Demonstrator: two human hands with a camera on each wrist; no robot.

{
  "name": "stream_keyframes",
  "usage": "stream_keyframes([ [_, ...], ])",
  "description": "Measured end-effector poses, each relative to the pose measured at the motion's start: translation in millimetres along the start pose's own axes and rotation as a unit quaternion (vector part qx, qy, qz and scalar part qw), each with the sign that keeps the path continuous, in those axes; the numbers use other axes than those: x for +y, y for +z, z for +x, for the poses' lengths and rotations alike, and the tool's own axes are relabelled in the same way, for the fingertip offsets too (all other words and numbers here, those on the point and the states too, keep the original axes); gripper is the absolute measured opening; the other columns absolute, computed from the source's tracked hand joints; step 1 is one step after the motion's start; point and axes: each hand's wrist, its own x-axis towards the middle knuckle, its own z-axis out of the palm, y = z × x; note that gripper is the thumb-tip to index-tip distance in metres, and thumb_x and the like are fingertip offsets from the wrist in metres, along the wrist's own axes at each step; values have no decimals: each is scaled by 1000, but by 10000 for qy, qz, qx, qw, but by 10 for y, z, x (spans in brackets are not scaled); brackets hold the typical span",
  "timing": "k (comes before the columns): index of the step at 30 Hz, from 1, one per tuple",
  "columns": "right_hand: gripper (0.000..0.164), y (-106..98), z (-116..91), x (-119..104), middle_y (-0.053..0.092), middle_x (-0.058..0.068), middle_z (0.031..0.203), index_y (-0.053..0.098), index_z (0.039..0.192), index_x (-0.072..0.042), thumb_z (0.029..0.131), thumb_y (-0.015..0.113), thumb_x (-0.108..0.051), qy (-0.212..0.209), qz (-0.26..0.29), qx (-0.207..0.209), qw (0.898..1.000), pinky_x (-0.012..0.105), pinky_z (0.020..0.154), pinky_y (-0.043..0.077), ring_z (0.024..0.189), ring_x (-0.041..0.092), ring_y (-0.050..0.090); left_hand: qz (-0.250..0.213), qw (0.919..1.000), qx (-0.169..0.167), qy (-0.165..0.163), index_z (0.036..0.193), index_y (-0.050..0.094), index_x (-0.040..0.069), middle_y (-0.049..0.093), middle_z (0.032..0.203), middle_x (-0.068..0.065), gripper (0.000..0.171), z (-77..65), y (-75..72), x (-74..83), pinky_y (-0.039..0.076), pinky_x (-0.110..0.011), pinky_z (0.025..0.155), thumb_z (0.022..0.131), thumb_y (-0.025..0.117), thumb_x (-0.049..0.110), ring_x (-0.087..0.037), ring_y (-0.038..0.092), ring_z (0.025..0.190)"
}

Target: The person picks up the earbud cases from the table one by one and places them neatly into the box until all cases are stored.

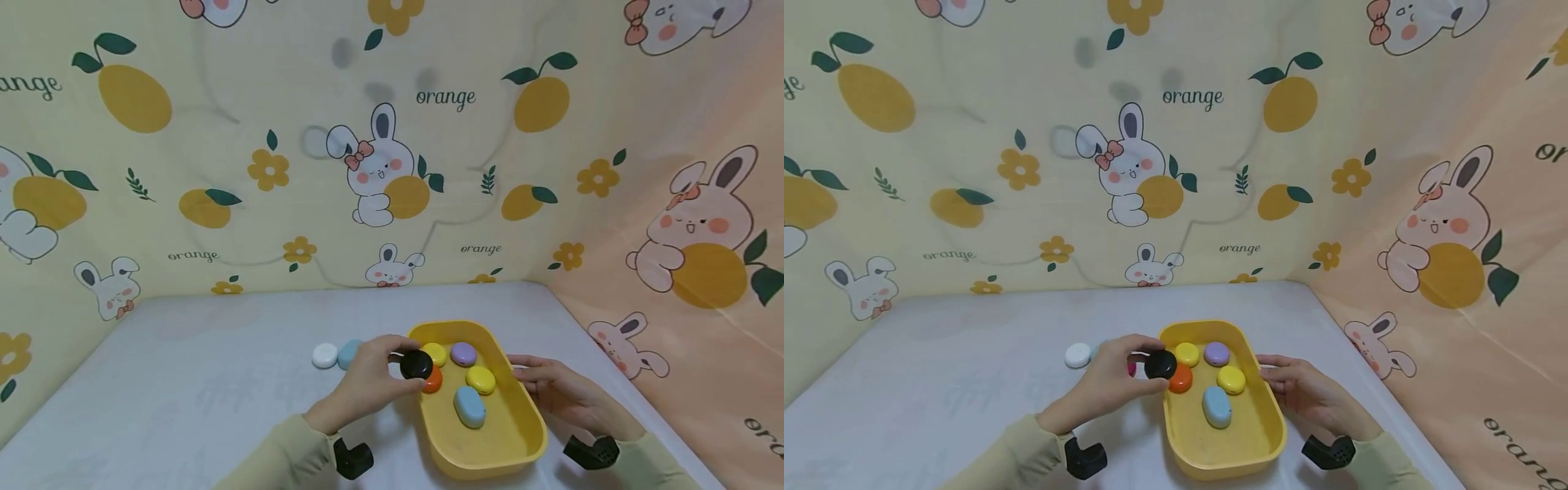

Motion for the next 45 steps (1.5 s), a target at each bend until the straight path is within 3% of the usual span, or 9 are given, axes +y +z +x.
stream_keyframes([
  [6,45,-10,1,-13,64,10,121,46,141,0,98,58,-7,-19,173,-49,9998,47,103,42,109,28,60,-163,9998,-129,-70,117,66,5,64,114,-1,45,41,123,36,53,-25,87,77,85,14,-14,62,99],
  [14,44,-7,1,-7,65,12,122,47,140,0,98,59,-7,-67,142,-96,9998,46,102,45,109,29,61,1,9997,-241,-80,117,67,8,64,111,3,44,71,244,24,51,-20,86,77,86,14,-9,59,98],
  [25,53,1,14,4,65,11,123,41,145,0,97,61,-7,-68,53,107,9999,46,102,44,109,29,62,130,9992,-381,12,119,66,8,64,113,3,45,85,283,43,52,-20,85,78,85,14,-9,59,98],
  [33,35,-21,8,0,66,13,121,55,133,-2,98,58,-6,-122,133,-121,9998,45,100,46,109,28,63,194,9985,-516,-16,120,65,8,64,113,3,47,100,300,40,50,-18,85,78,85,15,-9,58,100],
  [39,40,-10,3,-11,65,12,121,50,137,0,98,59,-7,-108,117,-122,9998,46,100,46,108,28,63,378,9976,-555,-137,120,66,11,64,117,2,47,98,250,38,52,-29,90,79,85,23,-19,60,106],
  [45,42,-1,2,-12,66,13,121,49,138,1,98,59,-8,-85,81,-69,9999,46,100,46,107,28,63,389,9992,-33,-71,120,66,9,63,119,-1,39,65,11,-109,52,-36,91,87,77,27,-20,58,110],
])
